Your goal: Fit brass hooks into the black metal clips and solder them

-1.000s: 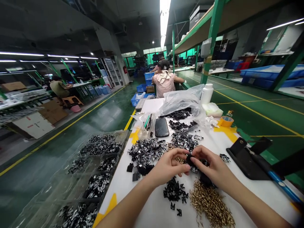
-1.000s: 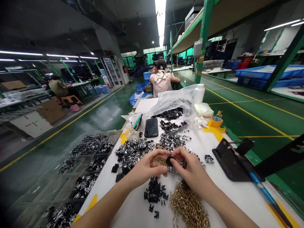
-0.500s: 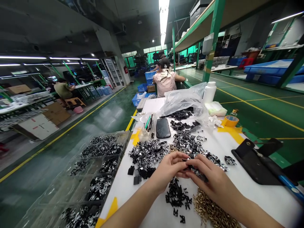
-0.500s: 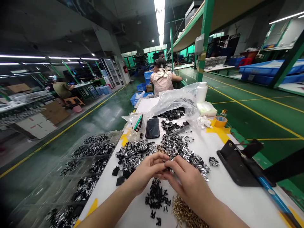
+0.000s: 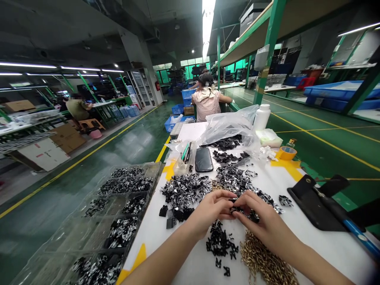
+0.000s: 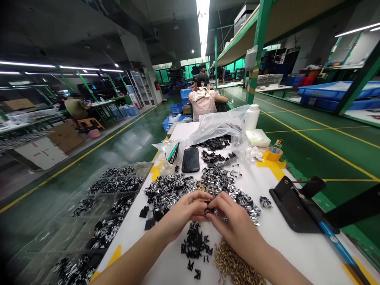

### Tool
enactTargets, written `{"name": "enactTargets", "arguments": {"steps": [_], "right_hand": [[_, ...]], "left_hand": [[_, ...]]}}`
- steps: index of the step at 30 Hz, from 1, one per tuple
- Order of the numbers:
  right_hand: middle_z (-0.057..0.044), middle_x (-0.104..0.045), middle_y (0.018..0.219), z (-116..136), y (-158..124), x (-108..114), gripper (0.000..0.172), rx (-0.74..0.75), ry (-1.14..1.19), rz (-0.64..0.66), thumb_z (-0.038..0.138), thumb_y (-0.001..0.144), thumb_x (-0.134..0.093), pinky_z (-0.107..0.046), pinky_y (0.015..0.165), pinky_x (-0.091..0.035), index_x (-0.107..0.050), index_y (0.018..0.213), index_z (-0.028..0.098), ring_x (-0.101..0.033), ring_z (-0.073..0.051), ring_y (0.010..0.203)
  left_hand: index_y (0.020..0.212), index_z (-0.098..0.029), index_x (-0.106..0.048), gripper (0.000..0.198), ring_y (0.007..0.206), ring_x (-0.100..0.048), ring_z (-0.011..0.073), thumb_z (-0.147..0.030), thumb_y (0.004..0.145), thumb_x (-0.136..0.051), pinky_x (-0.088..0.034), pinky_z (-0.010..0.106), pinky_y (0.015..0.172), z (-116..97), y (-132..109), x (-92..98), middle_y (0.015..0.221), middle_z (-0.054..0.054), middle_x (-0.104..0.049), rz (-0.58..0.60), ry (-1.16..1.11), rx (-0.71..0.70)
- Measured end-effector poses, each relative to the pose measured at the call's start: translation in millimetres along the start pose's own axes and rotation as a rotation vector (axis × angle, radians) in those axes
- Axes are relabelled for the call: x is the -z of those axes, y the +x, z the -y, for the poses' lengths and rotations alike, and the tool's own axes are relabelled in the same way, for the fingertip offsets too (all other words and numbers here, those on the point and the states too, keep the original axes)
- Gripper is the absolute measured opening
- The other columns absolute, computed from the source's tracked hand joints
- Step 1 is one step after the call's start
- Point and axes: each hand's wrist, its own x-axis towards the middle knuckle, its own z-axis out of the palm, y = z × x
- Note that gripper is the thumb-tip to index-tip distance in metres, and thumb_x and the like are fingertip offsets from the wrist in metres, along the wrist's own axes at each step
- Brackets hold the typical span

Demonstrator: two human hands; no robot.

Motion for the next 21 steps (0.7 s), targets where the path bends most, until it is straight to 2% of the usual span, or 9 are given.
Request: {"name": "enactTargets", "arguments": {"steps": [3, 7, 11, 14, 19, 21], "right_hand": [[-0.001, -0.045, 0.086, 0.5, 0.8, -0.7, 0.005, -0.011, 0.076, -0.003, 0.021, 0.09, -0.042, -0.028, 0.066, -0.041, -0.047, 0.089, 0.023, -0.05, -0.013, 0.074], [-0.002, -0.049, 0.087, 0.4, 1.4, -0.4, 0.005, -0.029, 0.146, -0.011, 0.024, 0.09, -0.044, -0.029, 0.067, -0.043, -0.049, 0.088, 0.023, -0.052, -0.014, 0.076], [-0.005, -0.052, 0.095, -0.7, 0.3, 3.0, 0.006, -0.037, 0.256, -0.052, 0.027, 0.089, -0.046, -0.031, 0.074, -0.047, -0.049, 0.087, 0.022, -0.053, -0.018, 0.09], [-0.008, -0.054, 0.106, -1.8, -1.3, 4.3, 0.007, -0.069, 0.3, -0.1, 0.028, 0.089, -0.047, -0.031, 0.077, -0.049, -0.048, 0.088, 0.022, -0.054, -0.019, 0.095], [-0.007, -0.058, 0.103, -5.2, -3.9, -0.5, 0.006, -0.032, 0.183, -0.17, 0.025, 0.088, -0.047, -0.03, 0.076, -0.051, -0.048, 0.094, 0.022, -0.059, -0.017, 0.089], [-0.005, -0.059, 0.098, -7.2, -4.6, -2.8, 0.017, 0.031, 0.083, -0.196, 0.022, 0.088, -0.046, -0.027, 0.074, -0.052, -0.047, 0.104, 0.024, -0.06, -0.016, 0.087]], "left_hand": [[0.098, -0.015, -0.06, 0.02, 0.068, -0.054, 0.0097, -0.021, 0.079, -0.056, -0.048, 0.028, 0.071, -0.4, 0.8, 1.3, 0.075, 0.001, -0.054, -0.003, -0.048, 0.024], [0.095, -0.014, -0.06, 0.021, 0.073, -0.055, 0.0098, -0.016, 0.074, -0.061, -0.046, 0.021, 0.065, -1.2, 0.8, 1.0, 0.086, 0.003, -0.055, -0.02, -0.097, -0.031], [0.09, -0.013, -0.059, 0.021, 0.078, -0.058, 0.0153, -0.015, 0.07, -0.065, -0.049, 0.027, 0.067, -1.6, 1.1, -0.6, 0.09, 0.006, -0.057, -0.055, -0.032, -0.107], [0.084, -0.013, -0.061, 0.017, 0.077, -0.059, 0.0157, -0.014, 0.068, -0.068, -0.047, 0.029, 0.072, -1.0, 2.1, -1.6, 0.085, 0.005, -0.061, -0.061, 0.033, -0.155], [0.081, -0.013, -0.068, 0.012, 0.079, -0.06, 0.016, -0.012, 0.069, -0.065, -0.043, 0.03, 0.078, 0.8, 2.7, -2.0, 0.083, 0.006, -0.066, -0.044, 0.121, -0.19], [0.089, -0.014, -0.069, 0.018, 0.082, -0.06, 0.0167, -0.014, 0.072, -0.062, -0.043, 0.03, 0.079, 1.5, 2.2, -1.6, 0.087, 0.006, -0.066, -0.032, 0.154, -0.216]]}}
